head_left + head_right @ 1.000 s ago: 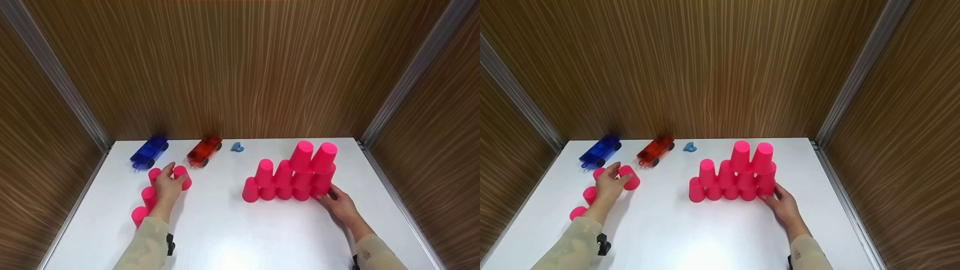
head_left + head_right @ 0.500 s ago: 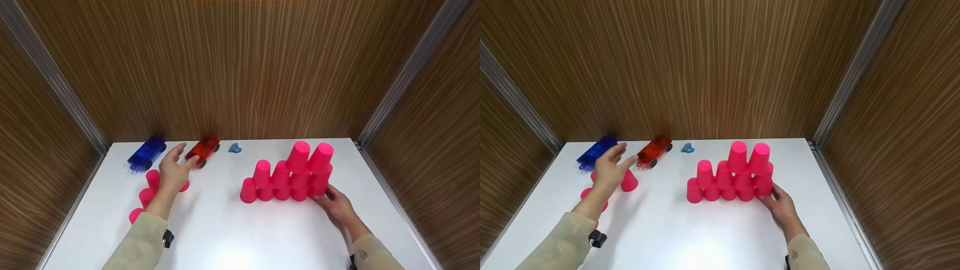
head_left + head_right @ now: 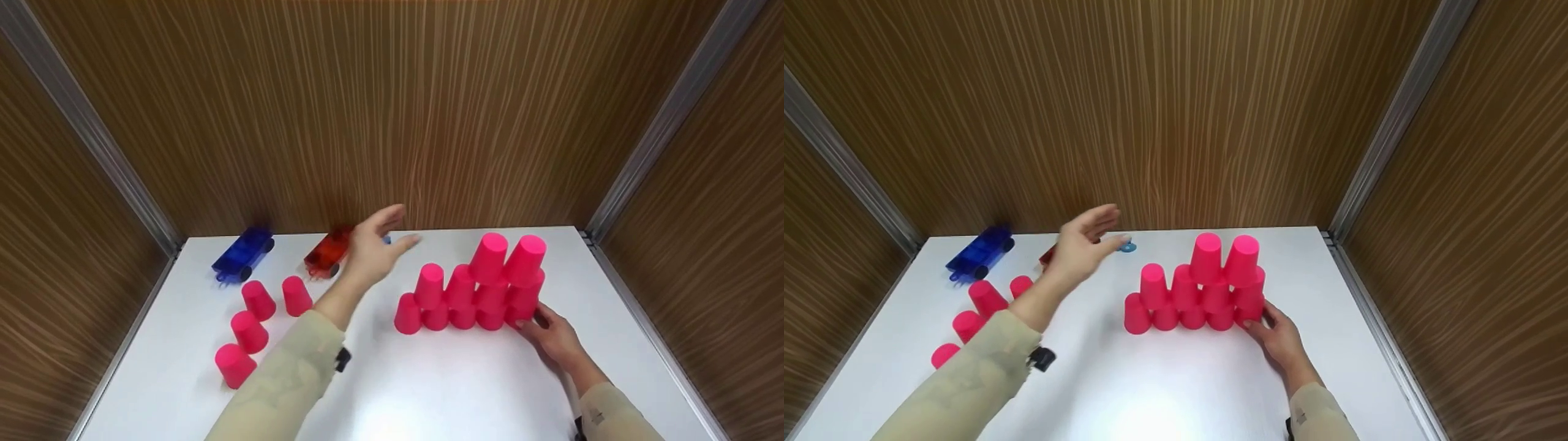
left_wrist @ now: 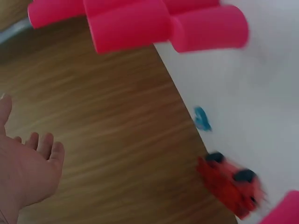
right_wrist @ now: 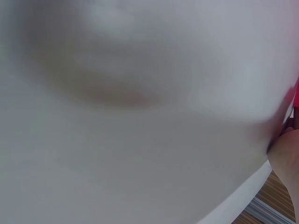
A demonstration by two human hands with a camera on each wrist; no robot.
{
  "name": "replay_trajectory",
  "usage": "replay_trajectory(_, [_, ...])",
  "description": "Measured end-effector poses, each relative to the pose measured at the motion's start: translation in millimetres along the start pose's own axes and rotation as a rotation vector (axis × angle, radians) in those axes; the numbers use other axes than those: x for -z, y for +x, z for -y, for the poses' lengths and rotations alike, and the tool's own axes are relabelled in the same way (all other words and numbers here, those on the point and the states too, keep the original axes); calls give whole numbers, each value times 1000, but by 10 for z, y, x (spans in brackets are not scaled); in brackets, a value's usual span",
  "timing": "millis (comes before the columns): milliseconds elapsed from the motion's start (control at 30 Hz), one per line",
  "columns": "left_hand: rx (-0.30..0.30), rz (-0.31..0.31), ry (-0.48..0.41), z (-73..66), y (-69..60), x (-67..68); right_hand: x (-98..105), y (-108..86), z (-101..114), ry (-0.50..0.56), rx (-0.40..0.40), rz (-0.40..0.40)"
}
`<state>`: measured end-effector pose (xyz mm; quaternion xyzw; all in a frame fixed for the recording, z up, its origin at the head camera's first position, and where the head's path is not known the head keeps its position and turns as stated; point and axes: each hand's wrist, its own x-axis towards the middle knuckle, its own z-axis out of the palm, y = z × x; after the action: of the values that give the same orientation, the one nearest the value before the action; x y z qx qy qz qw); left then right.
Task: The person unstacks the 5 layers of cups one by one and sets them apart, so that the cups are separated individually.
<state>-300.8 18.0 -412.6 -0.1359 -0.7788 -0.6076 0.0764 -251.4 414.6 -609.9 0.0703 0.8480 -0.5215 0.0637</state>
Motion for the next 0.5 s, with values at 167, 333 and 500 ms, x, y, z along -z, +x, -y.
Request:
replay_trajectory(167, [5, 122, -24, -182, 54, -438, -10, -17, -12, -13, 6, 1])
replay_trajectory(333, [52, 174, -14, -262, 65, -768, -26, -11, 7, -16, 0, 4])
replay_trajectory(500, [90, 199, -18, -230, 60, -995, -55, 3, 6, 31, -20, 15])
